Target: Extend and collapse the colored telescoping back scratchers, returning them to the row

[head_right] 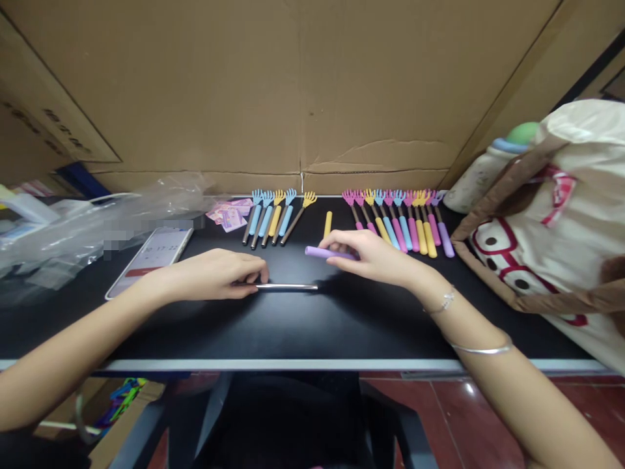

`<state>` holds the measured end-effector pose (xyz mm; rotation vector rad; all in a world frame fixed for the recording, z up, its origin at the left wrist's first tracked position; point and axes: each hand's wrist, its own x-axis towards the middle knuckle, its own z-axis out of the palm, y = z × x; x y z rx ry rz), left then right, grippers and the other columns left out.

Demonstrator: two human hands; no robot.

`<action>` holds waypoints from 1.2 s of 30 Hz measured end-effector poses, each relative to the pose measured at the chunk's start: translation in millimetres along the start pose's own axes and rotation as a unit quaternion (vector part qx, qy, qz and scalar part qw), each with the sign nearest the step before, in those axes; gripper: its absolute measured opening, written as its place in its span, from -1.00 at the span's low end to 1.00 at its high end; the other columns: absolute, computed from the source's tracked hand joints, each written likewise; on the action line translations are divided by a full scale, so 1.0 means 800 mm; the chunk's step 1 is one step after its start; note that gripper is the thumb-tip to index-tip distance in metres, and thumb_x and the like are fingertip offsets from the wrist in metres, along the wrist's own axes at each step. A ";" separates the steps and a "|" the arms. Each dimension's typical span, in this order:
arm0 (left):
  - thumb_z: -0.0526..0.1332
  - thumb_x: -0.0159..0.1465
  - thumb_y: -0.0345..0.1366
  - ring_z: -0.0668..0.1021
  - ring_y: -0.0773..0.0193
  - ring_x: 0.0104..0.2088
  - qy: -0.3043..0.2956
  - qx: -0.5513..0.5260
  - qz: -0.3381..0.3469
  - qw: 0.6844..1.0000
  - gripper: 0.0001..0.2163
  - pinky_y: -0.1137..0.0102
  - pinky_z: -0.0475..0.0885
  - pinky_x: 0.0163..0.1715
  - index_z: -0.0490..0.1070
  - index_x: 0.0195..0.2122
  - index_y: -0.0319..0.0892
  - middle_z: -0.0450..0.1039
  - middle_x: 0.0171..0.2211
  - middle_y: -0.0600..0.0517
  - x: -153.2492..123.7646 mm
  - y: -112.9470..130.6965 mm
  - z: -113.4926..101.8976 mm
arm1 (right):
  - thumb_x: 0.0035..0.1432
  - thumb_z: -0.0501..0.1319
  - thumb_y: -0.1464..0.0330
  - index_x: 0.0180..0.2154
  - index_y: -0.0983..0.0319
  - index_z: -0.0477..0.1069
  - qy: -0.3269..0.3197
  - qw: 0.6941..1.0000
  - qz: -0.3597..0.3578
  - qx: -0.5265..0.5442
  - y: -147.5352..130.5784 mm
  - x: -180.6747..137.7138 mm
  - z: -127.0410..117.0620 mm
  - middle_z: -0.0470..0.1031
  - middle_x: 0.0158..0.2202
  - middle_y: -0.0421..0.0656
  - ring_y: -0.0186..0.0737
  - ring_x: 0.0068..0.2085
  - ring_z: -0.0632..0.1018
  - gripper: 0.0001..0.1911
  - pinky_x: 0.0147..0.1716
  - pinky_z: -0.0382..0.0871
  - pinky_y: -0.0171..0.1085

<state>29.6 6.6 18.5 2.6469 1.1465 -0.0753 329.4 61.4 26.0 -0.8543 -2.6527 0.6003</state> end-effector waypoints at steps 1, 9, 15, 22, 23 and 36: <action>0.14 0.26 -0.39 0.50 0.36 -0.38 0.000 0.001 0.000 1.000 -0.85 0.49 0.26 -0.39 0.39 -0.16 -0.08 0.47 -0.31 0.14 0.000 0.000 0.000 | 0.26 0.13 0.17 -0.11 0.24 0.46 -0.002 1.000 -0.001 -0.009 0.001 0.002 -0.004 0.55 -0.32 -0.13 -0.33 -0.41 0.44 -0.68 -0.43 0.22 -0.33; 0.05 0.32 -0.35 0.53 0.29 -0.36 0.027 0.044 -0.002 0.999 -0.90 0.44 0.28 -0.36 0.32 -0.18 -0.11 0.50 -0.27 0.07 -0.001 -0.008 0.006 | 0.25 0.13 0.13 -0.12 0.22 0.38 0.001 0.999 0.029 -0.016 0.019 0.002 -0.009 0.53 -0.35 -0.18 -0.36 -0.44 0.41 -0.69 -0.46 0.21 -0.36; -0.01 0.40 -0.28 0.51 0.26 -0.42 0.054 0.097 0.000 0.994 -0.87 0.42 0.29 -0.38 0.28 -0.16 -0.13 0.49 -0.39 0.05 -0.006 -0.015 0.006 | 0.26 0.13 0.16 -0.14 0.21 0.35 0.019 0.999 0.027 -0.026 0.033 -0.009 0.007 0.48 -0.42 -0.22 -0.36 -0.46 0.39 -0.73 -0.47 0.20 -0.37; 0.02 0.41 -0.29 0.53 0.23 -0.32 0.086 0.115 0.003 0.990 -0.90 0.39 0.33 -0.27 0.28 -0.15 -0.13 0.51 -0.27 0.02 -0.009 -0.018 0.003 | 0.27 0.11 0.22 -0.15 0.20 0.39 0.022 0.996 0.037 -0.084 0.027 -0.014 0.021 0.53 -0.28 -0.13 -0.26 -0.33 0.49 -0.79 -0.35 0.27 -0.31; 0.02 0.41 -0.29 0.53 0.23 -0.32 0.091 0.122 0.001 0.988 -0.89 0.39 0.33 -0.26 0.29 -0.14 -0.13 0.51 -0.27 0.02 -0.009 -0.019 0.002 | 0.27 0.11 0.23 -0.16 0.19 0.40 0.020 0.995 0.037 -0.094 0.026 -0.015 0.022 0.54 -0.26 -0.12 -0.25 -0.31 0.50 -0.79 -0.33 0.28 -0.30; -0.10 0.47 -0.25 0.60 0.21 -0.19 0.195 0.121 0.043 0.972 -0.69 0.40 0.42 -0.20 0.40 0.03 -0.11 0.57 -0.12 -0.03 -0.009 -0.021 0.001 | 0.31 0.08 0.23 -0.06 0.20 0.42 0.024 0.993 0.047 -0.105 0.016 -0.016 0.026 0.59 -0.24 -0.09 -0.23 -0.32 0.57 -0.72 -0.35 0.32 -0.30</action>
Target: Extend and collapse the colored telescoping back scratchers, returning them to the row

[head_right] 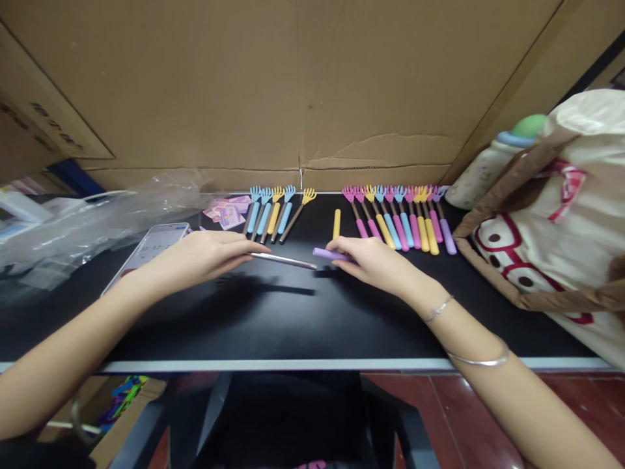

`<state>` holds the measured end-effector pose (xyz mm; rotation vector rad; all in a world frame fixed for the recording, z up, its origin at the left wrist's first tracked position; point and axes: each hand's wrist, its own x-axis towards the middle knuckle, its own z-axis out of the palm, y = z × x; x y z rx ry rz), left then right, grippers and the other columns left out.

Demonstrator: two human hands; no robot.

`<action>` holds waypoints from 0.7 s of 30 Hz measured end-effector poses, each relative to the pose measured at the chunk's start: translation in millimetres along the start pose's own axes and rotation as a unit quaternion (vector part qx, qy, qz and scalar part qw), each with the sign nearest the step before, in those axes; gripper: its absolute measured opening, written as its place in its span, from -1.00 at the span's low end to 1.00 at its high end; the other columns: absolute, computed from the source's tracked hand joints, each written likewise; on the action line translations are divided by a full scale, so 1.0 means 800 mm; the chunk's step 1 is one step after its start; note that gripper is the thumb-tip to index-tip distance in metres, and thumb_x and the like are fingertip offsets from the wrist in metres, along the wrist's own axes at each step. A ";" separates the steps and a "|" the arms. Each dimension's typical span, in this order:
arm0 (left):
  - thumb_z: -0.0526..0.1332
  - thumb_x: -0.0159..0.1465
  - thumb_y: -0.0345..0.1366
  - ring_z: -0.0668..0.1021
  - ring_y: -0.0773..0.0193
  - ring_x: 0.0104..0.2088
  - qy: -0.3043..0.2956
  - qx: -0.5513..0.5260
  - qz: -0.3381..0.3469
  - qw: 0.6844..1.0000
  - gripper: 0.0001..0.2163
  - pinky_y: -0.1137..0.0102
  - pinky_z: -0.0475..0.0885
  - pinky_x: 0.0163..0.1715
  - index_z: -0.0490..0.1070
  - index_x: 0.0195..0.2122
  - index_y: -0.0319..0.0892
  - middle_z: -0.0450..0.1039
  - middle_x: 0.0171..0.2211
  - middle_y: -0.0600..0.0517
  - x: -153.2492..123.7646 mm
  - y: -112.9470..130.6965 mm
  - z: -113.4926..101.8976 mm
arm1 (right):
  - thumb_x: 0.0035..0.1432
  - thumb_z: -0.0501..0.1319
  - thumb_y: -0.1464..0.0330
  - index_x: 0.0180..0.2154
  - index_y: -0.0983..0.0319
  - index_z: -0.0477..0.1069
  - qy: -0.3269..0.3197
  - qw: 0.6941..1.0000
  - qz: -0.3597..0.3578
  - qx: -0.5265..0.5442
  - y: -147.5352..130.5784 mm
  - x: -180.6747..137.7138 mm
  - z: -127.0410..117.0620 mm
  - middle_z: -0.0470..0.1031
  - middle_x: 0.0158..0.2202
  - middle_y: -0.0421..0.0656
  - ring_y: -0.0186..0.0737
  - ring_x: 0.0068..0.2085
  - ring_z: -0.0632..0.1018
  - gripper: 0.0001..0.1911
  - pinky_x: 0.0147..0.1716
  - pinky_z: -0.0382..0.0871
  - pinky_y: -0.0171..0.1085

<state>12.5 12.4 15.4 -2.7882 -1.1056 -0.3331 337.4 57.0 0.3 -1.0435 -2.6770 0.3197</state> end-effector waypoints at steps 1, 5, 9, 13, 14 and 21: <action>-0.11 0.47 -0.24 0.61 0.21 -0.20 0.004 0.004 -0.003 1.000 -0.68 0.40 0.43 -0.21 0.41 0.02 -0.12 0.57 -0.13 -0.03 0.000 0.000 0.001 | 0.31 0.08 0.22 -0.06 0.20 0.42 0.003 1.000 0.000 0.000 -0.001 0.000 -0.001 0.59 -0.24 -0.09 -0.23 -0.32 0.57 -0.72 -0.35 0.32 -0.31; -0.08 0.45 -0.24 0.61 0.20 -0.18 0.008 0.010 -0.035 0.999 -0.69 0.41 0.43 -0.23 0.43 -0.01 -0.11 0.58 -0.14 -0.02 0.000 -0.003 0.004 | 0.32 0.09 0.19 -0.06 0.19 0.41 0.014 1.000 0.004 -0.002 -0.003 -0.003 -0.004 0.59 -0.30 -0.12 -0.25 -0.35 0.57 -0.71 -0.37 0.30 -0.33; -0.05 0.44 -0.25 0.62 0.20 -0.20 -0.011 0.014 -0.066 0.998 -0.72 0.44 0.41 -0.29 0.41 0.02 -0.07 0.58 -0.14 0.00 -0.001 -0.003 0.007 | 0.32 0.08 0.16 -0.04 0.19 0.39 0.034 0.999 0.008 -0.018 -0.004 -0.005 -0.007 0.59 -0.38 -0.15 -0.26 -0.40 0.56 -0.69 -0.39 0.29 -0.35; -0.04 0.44 -0.23 0.63 0.17 -0.21 -0.023 0.024 -0.079 0.996 -0.72 0.42 0.42 -0.31 0.40 0.04 -0.05 0.59 -0.12 0.01 -0.001 -0.001 0.006 | 0.33 0.09 0.18 -0.04 0.19 0.40 0.030 0.999 -0.001 -0.021 -0.004 -0.006 -0.007 0.59 -0.37 -0.17 -0.29 -0.41 0.56 -0.70 -0.40 0.28 -0.37; -0.04 0.44 -0.23 0.63 0.17 -0.22 -0.026 0.027 -0.083 0.996 -0.72 0.41 0.42 -0.31 0.40 0.04 -0.04 0.59 -0.12 0.02 0.000 0.000 0.006 | 0.33 0.09 0.18 -0.05 0.19 0.41 0.031 0.999 -0.006 -0.022 -0.003 -0.006 -0.006 0.59 -0.37 -0.17 -0.30 -0.42 0.55 -0.71 -0.40 0.27 -0.37; -0.02 0.44 -0.22 0.65 0.19 -0.28 -0.029 0.066 -0.091 0.993 -0.72 0.43 0.41 -0.38 0.43 0.02 -0.03 0.61 -0.16 0.03 0.000 0.002 0.007 | 0.32 0.11 0.25 -0.05 0.17 0.42 0.031 0.998 -0.031 -0.038 -0.001 -0.006 -0.005 0.57 -0.36 -0.21 -0.35 -0.43 0.53 -0.76 -0.42 0.26 -0.40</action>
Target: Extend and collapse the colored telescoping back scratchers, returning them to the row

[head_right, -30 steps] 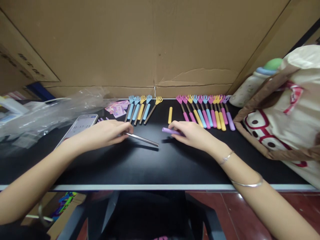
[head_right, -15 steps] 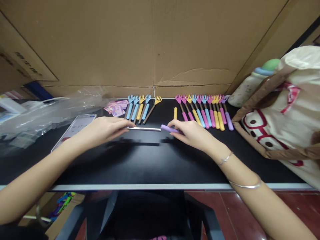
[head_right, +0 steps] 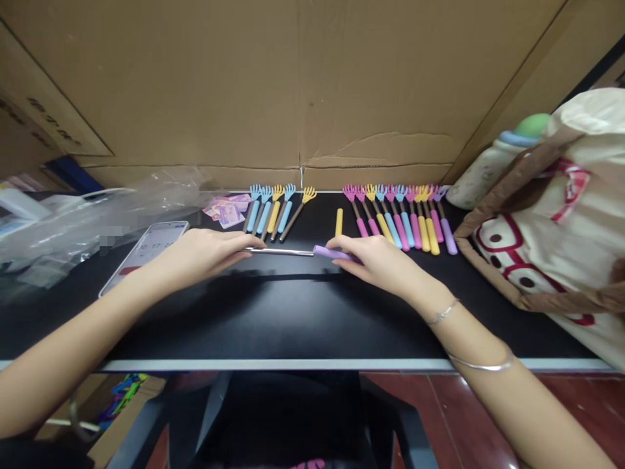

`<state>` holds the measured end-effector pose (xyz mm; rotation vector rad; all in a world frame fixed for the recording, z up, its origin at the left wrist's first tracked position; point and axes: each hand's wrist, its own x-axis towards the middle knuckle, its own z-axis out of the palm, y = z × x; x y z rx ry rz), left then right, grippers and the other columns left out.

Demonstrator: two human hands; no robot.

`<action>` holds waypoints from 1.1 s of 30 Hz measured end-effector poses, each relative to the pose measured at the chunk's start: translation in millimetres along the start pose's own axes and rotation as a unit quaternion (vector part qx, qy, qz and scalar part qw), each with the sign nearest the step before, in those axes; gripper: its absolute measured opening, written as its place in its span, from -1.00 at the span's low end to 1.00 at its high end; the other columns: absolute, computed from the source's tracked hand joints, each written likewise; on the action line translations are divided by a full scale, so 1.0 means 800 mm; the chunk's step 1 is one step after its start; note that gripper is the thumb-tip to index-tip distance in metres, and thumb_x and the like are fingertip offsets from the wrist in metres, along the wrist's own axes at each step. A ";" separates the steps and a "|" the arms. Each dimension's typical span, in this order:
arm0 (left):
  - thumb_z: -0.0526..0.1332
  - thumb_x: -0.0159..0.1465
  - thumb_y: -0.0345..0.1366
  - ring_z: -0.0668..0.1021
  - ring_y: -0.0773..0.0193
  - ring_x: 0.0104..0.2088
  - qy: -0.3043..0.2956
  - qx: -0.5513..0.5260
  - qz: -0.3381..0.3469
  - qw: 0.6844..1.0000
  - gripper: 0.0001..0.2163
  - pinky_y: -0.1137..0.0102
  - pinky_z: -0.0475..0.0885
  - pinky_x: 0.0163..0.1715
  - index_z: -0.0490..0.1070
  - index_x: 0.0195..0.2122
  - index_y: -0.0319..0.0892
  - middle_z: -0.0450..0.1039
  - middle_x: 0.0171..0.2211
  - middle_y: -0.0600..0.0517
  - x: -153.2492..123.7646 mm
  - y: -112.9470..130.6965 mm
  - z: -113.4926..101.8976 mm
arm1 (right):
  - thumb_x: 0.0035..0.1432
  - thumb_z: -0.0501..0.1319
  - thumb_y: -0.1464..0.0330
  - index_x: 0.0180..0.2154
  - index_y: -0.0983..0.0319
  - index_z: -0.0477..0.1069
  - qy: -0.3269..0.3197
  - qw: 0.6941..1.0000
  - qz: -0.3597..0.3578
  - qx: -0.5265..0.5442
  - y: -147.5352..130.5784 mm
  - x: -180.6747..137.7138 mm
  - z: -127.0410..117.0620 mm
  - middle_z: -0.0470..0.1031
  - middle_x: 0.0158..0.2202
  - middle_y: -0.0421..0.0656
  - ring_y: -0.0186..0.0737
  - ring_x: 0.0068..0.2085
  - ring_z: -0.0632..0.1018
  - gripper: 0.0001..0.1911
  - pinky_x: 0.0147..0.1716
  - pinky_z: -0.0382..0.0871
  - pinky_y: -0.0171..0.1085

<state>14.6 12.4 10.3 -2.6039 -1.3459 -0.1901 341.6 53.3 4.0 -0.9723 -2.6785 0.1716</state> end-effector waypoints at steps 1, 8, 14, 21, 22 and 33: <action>-0.02 0.44 -0.22 0.65 0.19 -0.28 0.001 0.003 0.002 1.000 -0.72 0.43 0.41 -0.39 0.43 0.02 -0.03 0.61 -0.17 0.03 0.000 0.000 0.000 | 0.32 0.11 0.25 -0.05 0.17 0.42 -0.002 1.000 -0.001 -0.002 0.000 0.000 0.000 0.57 -0.35 -0.22 -0.35 -0.42 0.53 -0.76 -0.41 0.27 -0.39; 0.00 0.43 -0.24 0.65 0.19 -0.29 0.001 0.002 0.005 1.000 -0.73 0.43 0.42 -0.40 0.43 0.03 -0.03 0.62 -0.16 0.03 0.000 0.001 -0.002 | 0.33 0.10 0.24 -0.02 0.13 0.44 -0.014 1.000 0.006 -0.010 0.004 -0.001 0.000 0.60 -0.25 -0.21 -0.30 -0.32 0.57 -0.74 -0.34 0.30 -0.36; 0.02 0.43 -0.24 0.65 0.20 -0.29 -0.004 -0.001 0.006 1.000 -0.74 0.44 0.41 -0.39 0.42 0.04 -0.03 0.61 -0.14 0.05 0.000 0.001 -0.004 | 0.34 0.10 0.25 -0.02 0.14 0.44 -0.012 1.000 -0.003 -0.009 0.003 -0.001 -0.001 0.61 -0.20 -0.20 -0.29 -0.28 0.59 -0.74 -0.31 0.33 -0.36; 0.02 0.43 -0.24 0.64 0.23 -0.29 -0.004 -0.013 0.005 1.000 -0.75 0.46 0.40 -0.38 0.42 0.04 -0.03 0.61 -0.12 0.06 0.000 0.000 -0.002 | 0.35 0.07 0.21 -0.04 0.15 0.46 -0.013 1.000 -0.010 -0.022 0.003 -0.001 0.000 0.62 -0.20 -0.18 -0.26 -0.26 0.61 -0.71 -0.30 0.35 -0.34; 0.03 0.43 -0.24 0.64 0.24 -0.29 -0.005 -0.012 0.004 1.000 -0.75 0.46 0.39 -0.38 0.42 0.04 -0.02 0.61 -0.12 0.07 0.000 0.001 -0.002 | 0.35 0.07 0.20 -0.04 0.15 0.46 -0.013 1.000 -0.010 -0.023 0.003 -0.001 0.001 0.62 -0.20 -0.18 -0.25 -0.26 0.61 -0.71 -0.30 0.35 -0.34; 0.04 0.43 -0.23 0.65 0.19 -0.30 0.002 0.008 0.011 1.000 -0.76 0.43 0.37 -0.41 0.43 0.02 -0.02 0.62 -0.15 0.10 0.000 0.000 -0.001 | 0.35 0.08 0.23 -0.02 0.14 0.45 -0.022 1.000 -0.008 -0.014 0.004 -0.001 0.001 0.62 -0.16 -0.18 -0.24 -0.22 0.61 -0.73 -0.26 0.37 -0.33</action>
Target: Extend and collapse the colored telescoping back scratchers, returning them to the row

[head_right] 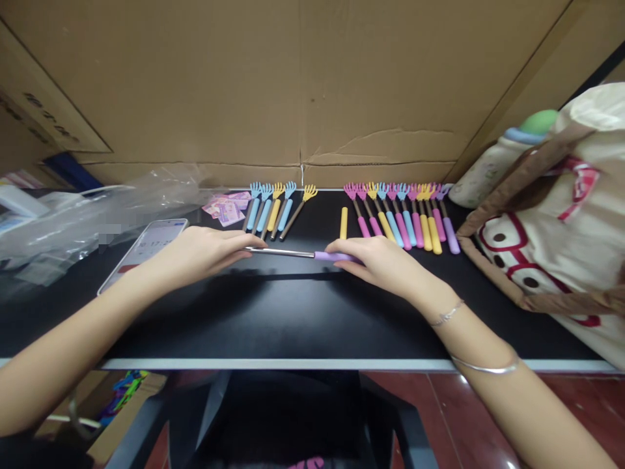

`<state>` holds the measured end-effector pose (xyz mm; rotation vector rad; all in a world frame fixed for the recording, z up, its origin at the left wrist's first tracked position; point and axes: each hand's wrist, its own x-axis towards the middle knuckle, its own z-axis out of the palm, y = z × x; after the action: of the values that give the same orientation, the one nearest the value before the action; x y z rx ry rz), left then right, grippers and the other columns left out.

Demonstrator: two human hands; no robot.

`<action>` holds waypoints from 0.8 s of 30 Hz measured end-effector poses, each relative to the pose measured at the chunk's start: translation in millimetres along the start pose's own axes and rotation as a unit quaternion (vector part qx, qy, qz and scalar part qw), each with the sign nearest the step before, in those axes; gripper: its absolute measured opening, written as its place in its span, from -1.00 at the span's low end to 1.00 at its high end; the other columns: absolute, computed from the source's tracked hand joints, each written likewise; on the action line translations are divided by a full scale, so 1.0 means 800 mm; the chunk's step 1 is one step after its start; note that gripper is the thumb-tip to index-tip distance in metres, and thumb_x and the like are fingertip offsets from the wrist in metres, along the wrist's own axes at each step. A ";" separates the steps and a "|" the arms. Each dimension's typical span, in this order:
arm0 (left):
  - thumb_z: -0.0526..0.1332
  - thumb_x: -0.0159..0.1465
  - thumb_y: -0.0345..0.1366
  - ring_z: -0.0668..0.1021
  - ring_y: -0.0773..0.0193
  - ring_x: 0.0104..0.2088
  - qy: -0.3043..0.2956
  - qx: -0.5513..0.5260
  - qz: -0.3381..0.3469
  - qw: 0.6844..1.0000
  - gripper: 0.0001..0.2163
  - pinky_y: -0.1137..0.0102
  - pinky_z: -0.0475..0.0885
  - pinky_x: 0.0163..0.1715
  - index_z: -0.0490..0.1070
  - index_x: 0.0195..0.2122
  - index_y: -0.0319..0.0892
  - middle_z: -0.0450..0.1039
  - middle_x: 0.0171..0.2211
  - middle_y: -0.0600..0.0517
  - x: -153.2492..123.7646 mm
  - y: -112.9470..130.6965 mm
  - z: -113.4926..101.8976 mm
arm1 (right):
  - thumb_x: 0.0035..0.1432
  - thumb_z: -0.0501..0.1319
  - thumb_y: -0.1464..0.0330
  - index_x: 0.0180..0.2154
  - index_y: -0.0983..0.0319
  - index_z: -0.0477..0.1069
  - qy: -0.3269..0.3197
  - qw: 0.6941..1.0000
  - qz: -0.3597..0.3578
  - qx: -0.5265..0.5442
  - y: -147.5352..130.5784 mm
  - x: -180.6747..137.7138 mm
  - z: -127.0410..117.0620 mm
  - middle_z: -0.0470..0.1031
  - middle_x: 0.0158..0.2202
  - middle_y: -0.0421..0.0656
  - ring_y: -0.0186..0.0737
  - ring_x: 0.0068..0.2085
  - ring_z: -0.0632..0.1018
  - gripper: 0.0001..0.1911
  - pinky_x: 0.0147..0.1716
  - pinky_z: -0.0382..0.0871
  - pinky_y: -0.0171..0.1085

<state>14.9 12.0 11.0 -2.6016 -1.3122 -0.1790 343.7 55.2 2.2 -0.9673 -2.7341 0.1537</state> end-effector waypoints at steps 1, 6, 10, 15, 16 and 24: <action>0.04 0.43 -0.23 0.65 0.20 -0.30 -0.001 0.000 0.000 1.000 -0.76 0.44 0.37 -0.41 0.43 0.02 -0.02 0.62 -0.15 0.09 0.000 0.000 0.000 | 0.34 0.08 0.23 -0.02 0.14 0.46 -0.002 1.000 0.002 0.001 0.001 0.000 0.001 0.62 -0.16 -0.19 -0.24 -0.22 0.61 -0.73 -0.27 0.37 -0.33; 0.02 0.44 -0.21 0.64 0.22 -0.31 -0.003 -0.001 0.003 1.000 -0.74 0.46 0.35 -0.43 0.45 0.02 -0.03 0.63 -0.19 0.05 0.000 0.000 -0.001 | 0.34 0.08 0.21 -0.04 0.13 0.47 -0.001 1.000 0.001 0.004 0.001 -0.001 0.002 0.62 -0.15 -0.18 -0.23 -0.21 0.61 -0.72 -0.25 0.38 -0.32; -0.02 0.44 -0.20 0.63 0.23 -0.32 0.004 -0.011 0.007 1.000 -0.71 0.46 0.36 -0.41 0.45 0.02 -0.04 0.63 -0.19 0.03 0.000 0.000 0.000 | 0.34 0.08 0.21 -0.04 0.13 0.48 -0.004 1.000 0.005 0.013 -0.001 -0.001 0.002 0.62 -0.15 -0.16 -0.21 -0.20 0.62 -0.71 -0.24 0.38 -0.30; -0.03 0.44 -0.19 0.65 0.20 -0.30 0.004 -0.008 0.009 1.000 -0.70 0.43 0.37 -0.40 0.45 0.00 -0.04 0.63 -0.19 0.04 0.000 0.000 0.000 | 0.35 0.07 0.19 -0.04 0.13 0.47 -0.009 1.000 0.012 0.008 -0.004 0.000 0.000 0.63 -0.17 -0.14 -0.19 -0.22 0.62 -0.70 -0.27 0.38 -0.29; -0.03 0.44 -0.19 0.65 0.19 -0.29 0.004 -0.007 0.009 1.000 -0.70 0.43 0.37 -0.40 0.45 0.01 -0.04 0.63 -0.19 0.04 0.000 0.000 0.000 | 0.35 0.06 0.18 -0.04 0.13 0.47 -0.009 1.000 0.013 0.005 -0.004 0.000 0.000 0.63 -0.18 -0.14 -0.19 -0.23 0.62 -0.70 -0.29 0.37 -0.29; -0.04 0.43 -0.19 0.65 0.21 -0.27 0.006 -0.021 -0.002 1.000 -0.69 0.45 0.38 -0.39 0.45 0.02 -0.03 0.63 -0.17 0.03 -0.001 -0.001 0.003 | 0.37 0.01 0.15 -0.03 0.14 0.47 -0.013 0.999 0.032 0.020 -0.010 0.001 -0.004 0.62 -0.21 -0.15 -0.21 -0.25 0.61 -0.65 -0.33 0.34 -0.31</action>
<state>14.0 12.3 8.7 -2.6279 -1.3238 -0.2247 339.2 49.3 7.0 -1.0486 -2.7135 0.2315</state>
